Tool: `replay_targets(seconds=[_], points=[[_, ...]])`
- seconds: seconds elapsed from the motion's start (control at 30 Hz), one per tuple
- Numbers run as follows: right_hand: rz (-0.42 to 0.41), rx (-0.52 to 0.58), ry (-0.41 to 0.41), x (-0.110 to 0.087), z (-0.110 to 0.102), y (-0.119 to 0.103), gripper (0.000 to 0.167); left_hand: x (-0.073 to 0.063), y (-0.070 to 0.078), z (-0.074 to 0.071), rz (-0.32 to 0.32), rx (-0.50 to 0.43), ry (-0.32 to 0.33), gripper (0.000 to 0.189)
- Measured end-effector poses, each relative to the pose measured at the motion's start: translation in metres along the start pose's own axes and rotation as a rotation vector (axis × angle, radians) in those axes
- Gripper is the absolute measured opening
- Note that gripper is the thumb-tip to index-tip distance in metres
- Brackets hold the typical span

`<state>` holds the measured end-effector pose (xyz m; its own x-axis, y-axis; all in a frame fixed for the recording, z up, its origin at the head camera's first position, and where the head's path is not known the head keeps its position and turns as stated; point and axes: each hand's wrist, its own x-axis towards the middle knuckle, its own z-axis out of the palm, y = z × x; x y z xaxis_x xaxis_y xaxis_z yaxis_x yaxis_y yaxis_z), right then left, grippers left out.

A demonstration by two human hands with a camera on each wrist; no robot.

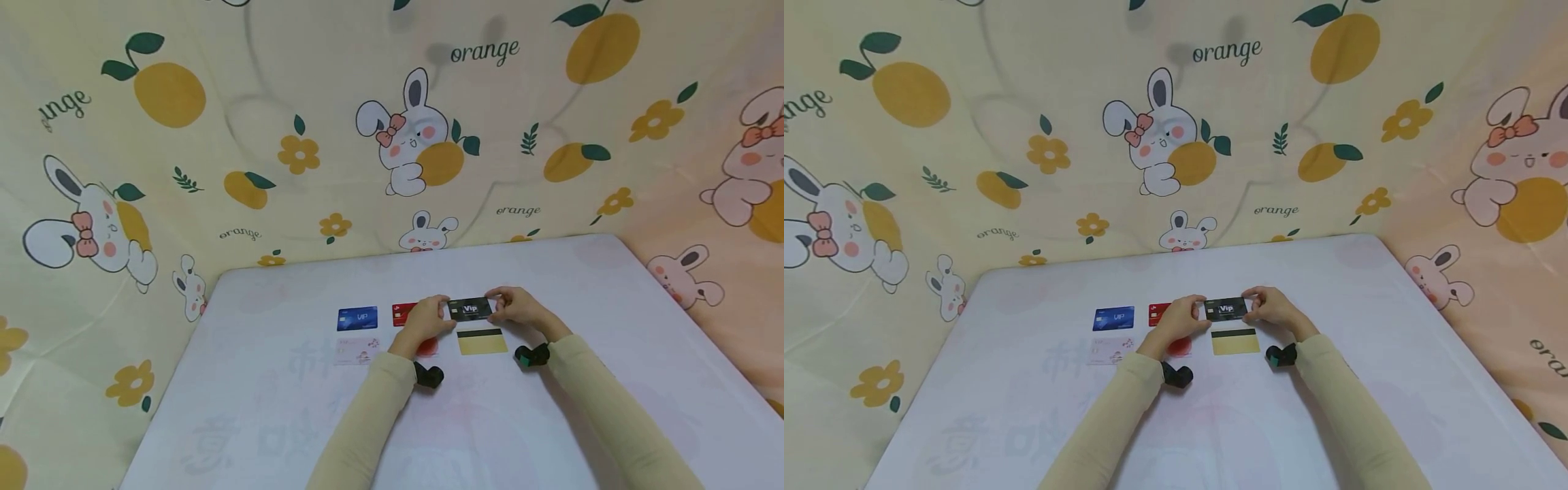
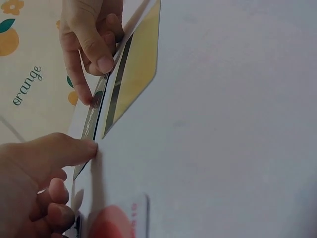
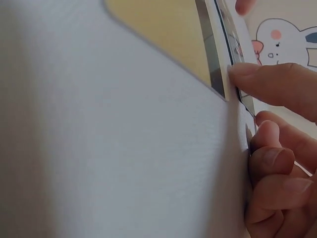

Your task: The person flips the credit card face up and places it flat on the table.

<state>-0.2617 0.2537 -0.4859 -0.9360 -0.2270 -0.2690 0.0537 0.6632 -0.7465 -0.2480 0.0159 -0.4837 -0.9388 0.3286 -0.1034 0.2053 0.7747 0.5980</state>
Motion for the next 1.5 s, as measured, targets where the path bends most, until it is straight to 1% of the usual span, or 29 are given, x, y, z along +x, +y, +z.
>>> replay_targets(seconds=[0.23,0.33,0.47,0.57,0.67,0.73,0.83,1.03,1.17,1.3,1.4,1.5], points=[[-0.004,0.018,0.000,-0.007,-0.002,0.000,0.064,-0.005,0.001,0.000,0.027,0.006,0.018,0.049],[-0.028,0.013,-0.006,-0.012,-0.003,0.000,0.063,-0.008,0.001,-0.002,0.040,-0.014,0.019,0.048],[-0.046,-0.005,-0.016,-0.019,-0.003,-0.002,0.061,-0.013,0.001,-0.002,0.091,-0.035,0.018,0.045],[-0.041,-0.013,-0.013,-0.024,-0.003,-0.002,0.059,-0.016,0.001,0.000,0.139,-0.011,0.016,0.043],[-0.045,-0.013,-0.017,-0.027,-0.002,0.000,0.056,-0.019,0.001,0.002,0.157,0.002,0.002,0.042],[-0.047,-0.014,-0.020,-0.029,-0.002,0.001,0.055,-0.023,0.002,0.002,0.153,-0.007,-0.015,0.043],[-0.072,-0.021,-0.034,-0.032,-0.001,0.002,0.054,-0.028,0.004,0.002,0.128,-0.029,-0.038,0.046],[-0.114,-0.028,-0.069,-0.040,0.002,0.000,0.056,-0.036,0.006,0.003,0.127,-0.039,-0.044,0.044],[-0.139,-0.032,-0.093,-0.045,0.003,-0.001,0.056,-0.039,0.006,0.005,0.122,-0.041,-0.050,0.047],[-0.171,-0.011,-0.120,-0.050,0.003,0.000,0.056,-0.041,0.006,0.006,0.109,-0.026,-0.064,0.049],[-0.180,0.004,-0.129,-0.053,0.005,0.000,0.056,-0.042,0.005,0.006,0.104,-0.014,-0.079,0.052],[-0.183,0.000,-0.125,-0.053,0.006,-0.001,0.057,-0.043,0.005,0.007,0.115,0.005,-0.084,0.056]])
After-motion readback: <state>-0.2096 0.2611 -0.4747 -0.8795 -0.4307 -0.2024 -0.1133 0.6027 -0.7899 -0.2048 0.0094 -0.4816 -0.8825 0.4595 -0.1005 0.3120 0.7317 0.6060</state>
